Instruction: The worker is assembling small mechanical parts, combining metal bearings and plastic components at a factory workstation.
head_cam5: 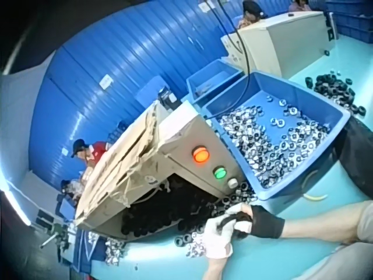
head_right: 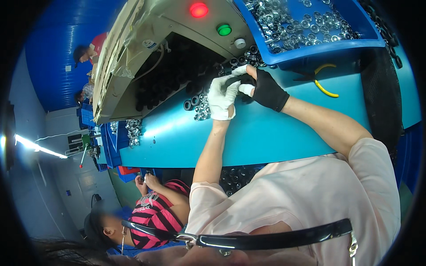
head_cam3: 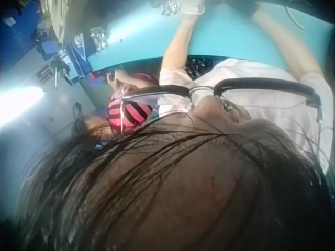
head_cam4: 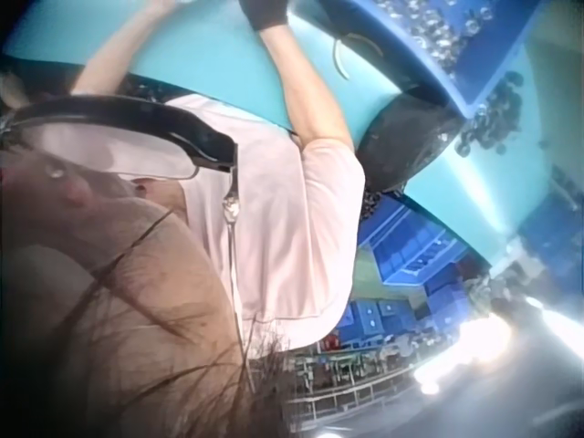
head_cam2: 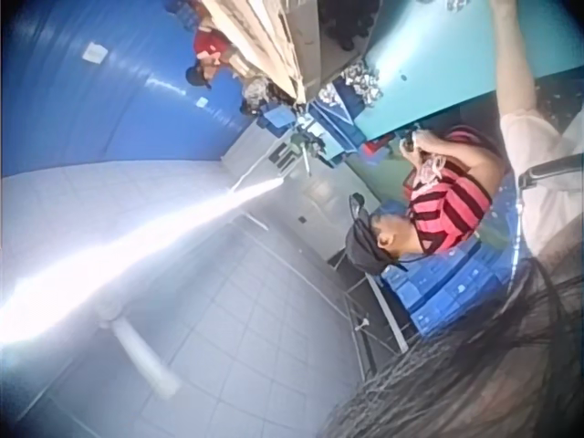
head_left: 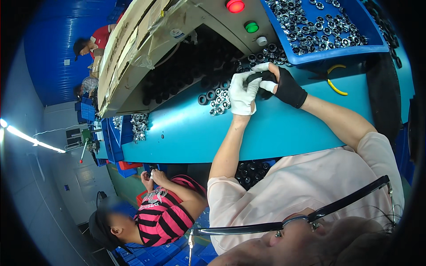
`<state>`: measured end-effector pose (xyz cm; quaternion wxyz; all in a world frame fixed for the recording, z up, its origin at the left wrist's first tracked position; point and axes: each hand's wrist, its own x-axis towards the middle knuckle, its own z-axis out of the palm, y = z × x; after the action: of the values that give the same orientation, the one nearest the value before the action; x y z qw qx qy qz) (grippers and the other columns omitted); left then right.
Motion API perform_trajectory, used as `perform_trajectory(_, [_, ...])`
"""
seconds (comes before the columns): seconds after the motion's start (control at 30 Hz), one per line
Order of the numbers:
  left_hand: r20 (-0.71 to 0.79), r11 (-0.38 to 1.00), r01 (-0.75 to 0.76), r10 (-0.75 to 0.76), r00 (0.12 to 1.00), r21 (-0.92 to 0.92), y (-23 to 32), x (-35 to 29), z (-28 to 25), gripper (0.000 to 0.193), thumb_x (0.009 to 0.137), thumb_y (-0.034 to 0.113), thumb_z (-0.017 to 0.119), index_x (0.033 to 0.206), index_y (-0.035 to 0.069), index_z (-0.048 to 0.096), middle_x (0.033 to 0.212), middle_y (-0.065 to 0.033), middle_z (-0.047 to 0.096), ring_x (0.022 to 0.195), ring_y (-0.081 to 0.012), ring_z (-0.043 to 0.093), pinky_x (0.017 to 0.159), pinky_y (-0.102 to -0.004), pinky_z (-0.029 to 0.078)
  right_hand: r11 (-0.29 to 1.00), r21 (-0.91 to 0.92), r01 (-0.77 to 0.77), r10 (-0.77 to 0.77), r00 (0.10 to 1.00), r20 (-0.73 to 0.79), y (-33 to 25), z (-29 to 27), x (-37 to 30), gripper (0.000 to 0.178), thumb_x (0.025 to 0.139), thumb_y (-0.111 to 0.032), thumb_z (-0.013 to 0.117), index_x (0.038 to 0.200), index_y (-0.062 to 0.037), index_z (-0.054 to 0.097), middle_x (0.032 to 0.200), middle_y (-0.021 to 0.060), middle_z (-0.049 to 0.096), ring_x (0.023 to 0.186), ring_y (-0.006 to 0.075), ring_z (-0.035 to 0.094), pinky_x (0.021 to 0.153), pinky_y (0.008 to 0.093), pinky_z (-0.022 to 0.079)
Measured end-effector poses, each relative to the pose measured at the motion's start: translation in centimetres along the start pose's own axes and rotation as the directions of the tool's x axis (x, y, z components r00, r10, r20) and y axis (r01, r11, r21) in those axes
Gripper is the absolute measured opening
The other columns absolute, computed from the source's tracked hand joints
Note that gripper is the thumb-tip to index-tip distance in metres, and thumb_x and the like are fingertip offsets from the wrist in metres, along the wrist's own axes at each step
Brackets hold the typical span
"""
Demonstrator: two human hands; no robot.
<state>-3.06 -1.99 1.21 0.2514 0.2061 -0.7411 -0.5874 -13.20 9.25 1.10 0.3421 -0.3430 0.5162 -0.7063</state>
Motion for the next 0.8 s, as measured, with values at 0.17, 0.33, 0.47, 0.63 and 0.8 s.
perform_trajectory(0.17, [0.131,0.964,0.145,-0.117,0.984,-0.223,0.7,-0.3,-0.8,0.018,0.084,0.006,0.061,0.099,-0.004,0.055,0.091,-0.0067,0.059,0.079,-0.0107,0.057,0.068,-0.0231,0.049,0.980,-0.165,-0.113,0.125,0.990,0.062,-1.0,0.1,-0.5,0.037,0.081,-0.006,0.058,0.116,0.0008,0.047,0.087,0.0120,0.063,0.085,0.0168,0.061,0.075,0.0308,0.047])
perform_trajectory(0.33, [0.106,0.849,0.284,-0.265,0.959,-0.446,0.5,-1.8,-1.6,0.019,0.091,0.015,0.053,0.099,-0.001,0.056,0.085,-0.0038,0.055,0.072,-0.0101,0.055,0.061,-0.0244,0.053,0.903,-0.395,0.170,-0.133,0.984,0.120,-1.0,1.2,-1.2,0.039,0.082,-0.005,0.057,0.118,0.0020,0.046,0.098,0.0210,0.062,0.092,0.0317,0.061,0.079,0.0349,0.047])
perform_trajectory(0.47, [0.068,0.900,0.255,-0.248,0.967,-0.353,2.0,-4.1,-3.4,0.026,0.090,0.021,0.055,0.102,-0.002,0.053,0.095,-0.0109,0.058,0.076,-0.0158,0.059,0.061,-0.0268,0.053,0.875,-0.416,0.245,-0.164,0.961,0.222,-1.1,1.5,-1.1,0.035,0.082,-0.009,0.060,0.114,0.0008,0.051,0.096,0.0198,0.062,0.090,0.0321,0.062,0.077,0.0356,0.048])
perform_trajectory(0.63, [0.318,0.859,0.508,-0.500,0.805,0.066,7.6,-10.6,-9.4,0.018,0.083,0.008,0.064,0.094,-0.004,0.058,0.083,-0.0136,0.062,0.068,-0.0136,0.061,0.056,-0.0246,0.049,0.627,-0.722,0.292,-0.250,0.953,0.169,-2.0,-1.3,0.6,0.032,0.079,-0.003,0.055,0.111,-0.0073,0.057,0.101,0.0146,0.061,0.086,0.0316,0.061,0.072,0.0353,0.049])
perform_trajectory(0.8, [0.405,0.696,0.197,-0.597,0.692,0.691,6.6,-22.8,-15.4,0.053,0.073,0.030,0.075,0.111,-0.003,0.058,0.083,-0.0157,0.065,0.062,-0.0224,0.062,0.061,-0.0308,0.051,0.213,-0.902,0.375,-0.030,0.925,0.378,-1.0,2.4,5.2,0.029,0.079,-0.005,0.050,0.105,-0.0118,0.060,0.098,0.0093,0.062,0.088,0.0287,0.061,0.073,0.0392,0.049])
